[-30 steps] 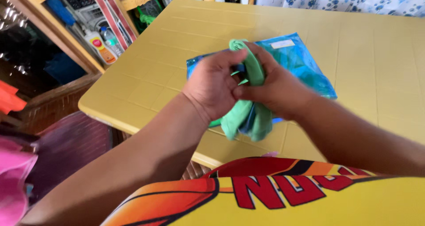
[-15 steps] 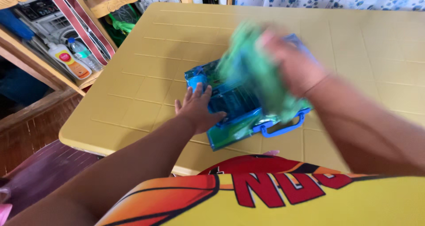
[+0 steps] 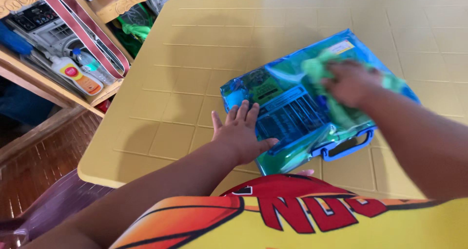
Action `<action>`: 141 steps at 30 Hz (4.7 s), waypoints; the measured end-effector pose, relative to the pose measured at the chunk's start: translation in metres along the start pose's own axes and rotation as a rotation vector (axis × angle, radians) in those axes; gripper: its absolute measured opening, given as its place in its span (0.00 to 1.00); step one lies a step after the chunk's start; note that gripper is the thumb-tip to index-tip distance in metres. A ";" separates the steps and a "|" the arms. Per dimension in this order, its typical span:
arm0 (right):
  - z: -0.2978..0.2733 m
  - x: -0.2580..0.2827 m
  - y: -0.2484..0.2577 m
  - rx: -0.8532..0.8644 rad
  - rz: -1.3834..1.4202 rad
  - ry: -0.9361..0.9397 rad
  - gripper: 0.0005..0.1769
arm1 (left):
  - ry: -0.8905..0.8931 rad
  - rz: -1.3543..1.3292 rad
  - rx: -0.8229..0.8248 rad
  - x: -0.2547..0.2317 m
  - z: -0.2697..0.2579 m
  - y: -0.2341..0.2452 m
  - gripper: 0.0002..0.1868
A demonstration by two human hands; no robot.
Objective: The person wipes a yellow table surface and a blue-green plastic bag using a green cloth. They move the bag aside, wipe the table, then wipe the bag's exterior and interior before wiping the table again.
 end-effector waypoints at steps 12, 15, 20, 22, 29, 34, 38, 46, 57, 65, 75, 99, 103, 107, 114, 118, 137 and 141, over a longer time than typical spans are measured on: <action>0.034 0.110 -0.004 0.217 -0.168 0.172 0.19 | -0.101 -0.040 -0.013 0.017 0.023 0.018 0.73; -0.008 0.150 0.001 -0.025 -0.172 0.487 0.39 | -0.052 -0.014 0.129 0.022 0.029 0.016 0.71; 0.032 0.090 0.014 0.318 -0.117 0.038 0.29 | -0.024 -0.046 0.139 0.021 0.037 0.014 0.79; 0.039 0.041 0.016 0.187 -0.128 -0.010 0.33 | -0.017 -0.027 0.148 0.022 0.038 0.016 0.79; 0.022 -0.079 0.012 0.080 -0.056 -0.368 0.34 | -0.011 -0.007 0.160 0.018 0.035 0.018 0.79; -0.035 -0.151 0.001 0.133 -0.050 -0.551 0.39 | -0.004 0.109 0.158 0.019 0.039 0.028 0.75; -0.106 -0.212 -0.025 0.223 -0.046 -0.711 0.44 | 0.038 -0.051 0.115 0.025 0.067 0.050 0.65; -0.211 -0.311 -0.063 0.358 -0.041 -0.906 0.55 | -0.099 -0.110 -0.141 -0.060 0.075 0.049 0.54; -0.215 -0.087 -0.041 0.310 -0.084 -0.274 0.42 | -0.176 0.178 -0.090 -0.179 0.057 -0.004 0.59; -0.212 -0.190 -0.039 0.250 -0.138 -0.268 0.43 | -0.107 0.315 -0.122 -0.177 0.059 -0.014 0.56; -0.206 -0.317 -0.012 0.385 -0.184 -0.402 0.56 | 0.005 0.282 -0.116 -0.165 0.042 -0.024 0.58; -0.297 -0.186 -0.051 0.146 -0.106 -0.217 0.40 | -0.145 0.251 -0.135 -0.148 0.028 -0.032 0.62; -0.327 -0.240 -0.049 0.032 -0.013 -0.499 0.39 | -0.219 0.260 -0.140 -0.138 0.027 -0.033 0.64; -0.309 -0.217 -0.046 0.156 0.038 -0.772 0.40 | -0.199 0.239 -0.091 -0.141 0.022 -0.029 0.65; -0.316 -0.084 -0.064 0.246 -0.095 -0.228 0.39 | -0.187 0.264 -0.110 -0.143 0.020 -0.031 0.64; -0.333 -0.105 -0.066 0.081 -0.045 -0.042 0.37 | -0.187 0.278 -0.128 -0.142 0.021 -0.032 0.63; -0.321 -0.134 -0.021 0.387 -0.149 -0.162 0.36 | -0.416 0.115 0.069 -0.260 0.024 -0.124 0.62; -0.322 -0.193 -0.029 0.248 -0.148 -0.127 0.33 | -0.204 0.181 0.250 -0.254 0.004 -0.124 0.66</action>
Point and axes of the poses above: each hand's wrist, its own z-axis towards the middle knuckle, its own y-axis out of the back of the hand, x = y × z, the point moved 2 cm from there along z, towards the middle knuckle, and after that the axes turned 5 degrees about x, right-handed, at the moved point
